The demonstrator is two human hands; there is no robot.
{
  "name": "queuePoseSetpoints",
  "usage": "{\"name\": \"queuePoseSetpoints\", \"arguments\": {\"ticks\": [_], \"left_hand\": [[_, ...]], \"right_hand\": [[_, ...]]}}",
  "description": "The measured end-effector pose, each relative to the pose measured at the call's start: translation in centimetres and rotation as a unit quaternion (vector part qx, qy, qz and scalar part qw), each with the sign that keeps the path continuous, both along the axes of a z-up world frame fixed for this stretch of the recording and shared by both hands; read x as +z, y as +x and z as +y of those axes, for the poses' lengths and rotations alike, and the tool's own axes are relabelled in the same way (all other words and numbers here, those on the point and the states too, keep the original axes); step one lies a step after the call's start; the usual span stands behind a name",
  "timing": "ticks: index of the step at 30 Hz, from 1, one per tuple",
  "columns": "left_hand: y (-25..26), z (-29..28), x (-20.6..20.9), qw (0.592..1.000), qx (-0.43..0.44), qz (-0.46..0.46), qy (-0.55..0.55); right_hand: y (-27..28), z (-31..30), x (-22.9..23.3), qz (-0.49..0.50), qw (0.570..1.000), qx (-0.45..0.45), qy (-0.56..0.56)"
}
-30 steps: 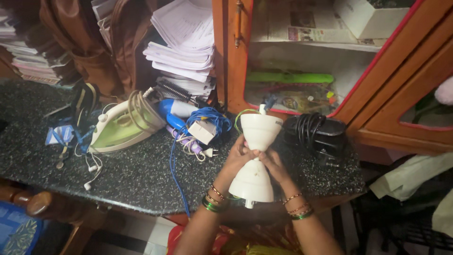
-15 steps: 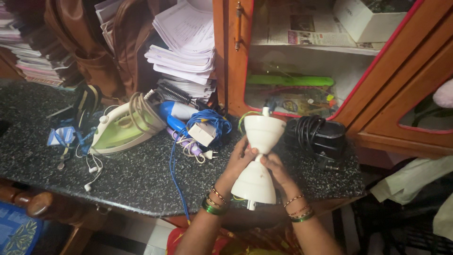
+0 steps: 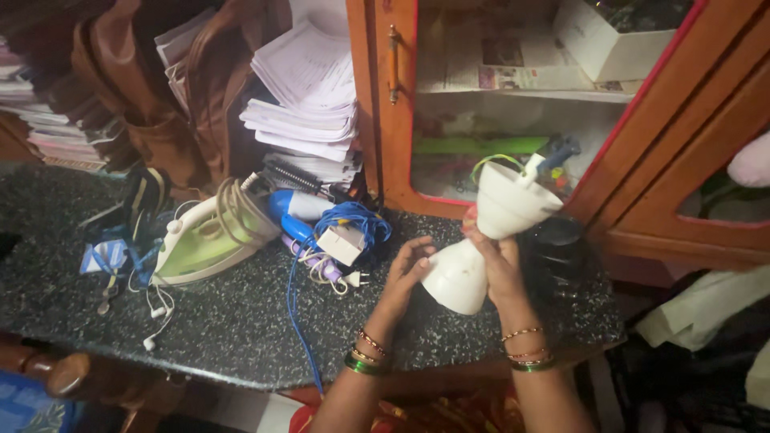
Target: The person wipes a white dual lamp fixture with a pink cloth, then wipes a purple hair straightener and a blue hairdryer. The person places the cleaned items on the countertop.
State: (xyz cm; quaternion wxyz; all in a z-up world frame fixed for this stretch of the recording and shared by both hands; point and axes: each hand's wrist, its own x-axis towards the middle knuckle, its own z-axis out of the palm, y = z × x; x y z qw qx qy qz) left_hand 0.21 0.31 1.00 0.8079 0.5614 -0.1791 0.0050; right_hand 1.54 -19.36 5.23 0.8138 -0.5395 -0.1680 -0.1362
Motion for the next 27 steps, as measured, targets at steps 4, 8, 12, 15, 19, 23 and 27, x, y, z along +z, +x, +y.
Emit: {"name": "queuePoseSetpoints", "arguments": {"ticks": [4,8,12,15,19,23,27], "left_hand": [[0.7,-0.2,-0.1,0.992,0.047,-0.087,0.080],[0.9,-0.3,-1.1,0.968,0.090,-0.144,0.184],[1.8,-0.3,-3.6,0.968,0.094,-0.140,0.184],[2.6,0.0,-5.8,0.972,0.065,-0.151,0.171],[2.8,0.1,-7.4,0.990,0.096,-0.050,0.088],[1.5,0.9,-6.4,0.995,0.077,-0.052,0.045],[0.7,0.8,-4.0,0.994,0.045,-0.100,-0.011]], "right_hand": [[1.0,1.4,-0.1,0.004,0.984,-0.070,-0.166],[0.3,3.4,-0.3,-0.109,0.925,-0.204,-0.300],[-0.7,4.3,0.3,-0.108,0.862,-0.241,-0.433],[-1.5,5.2,0.9,-0.160,0.825,-0.241,-0.485],[-2.4,7.1,1.0,-0.271,0.787,-0.268,-0.486],[-2.8,7.7,1.1,-0.239,0.803,-0.222,-0.499],[-3.1,7.1,1.2,-0.244,0.822,-0.190,-0.477]]}}
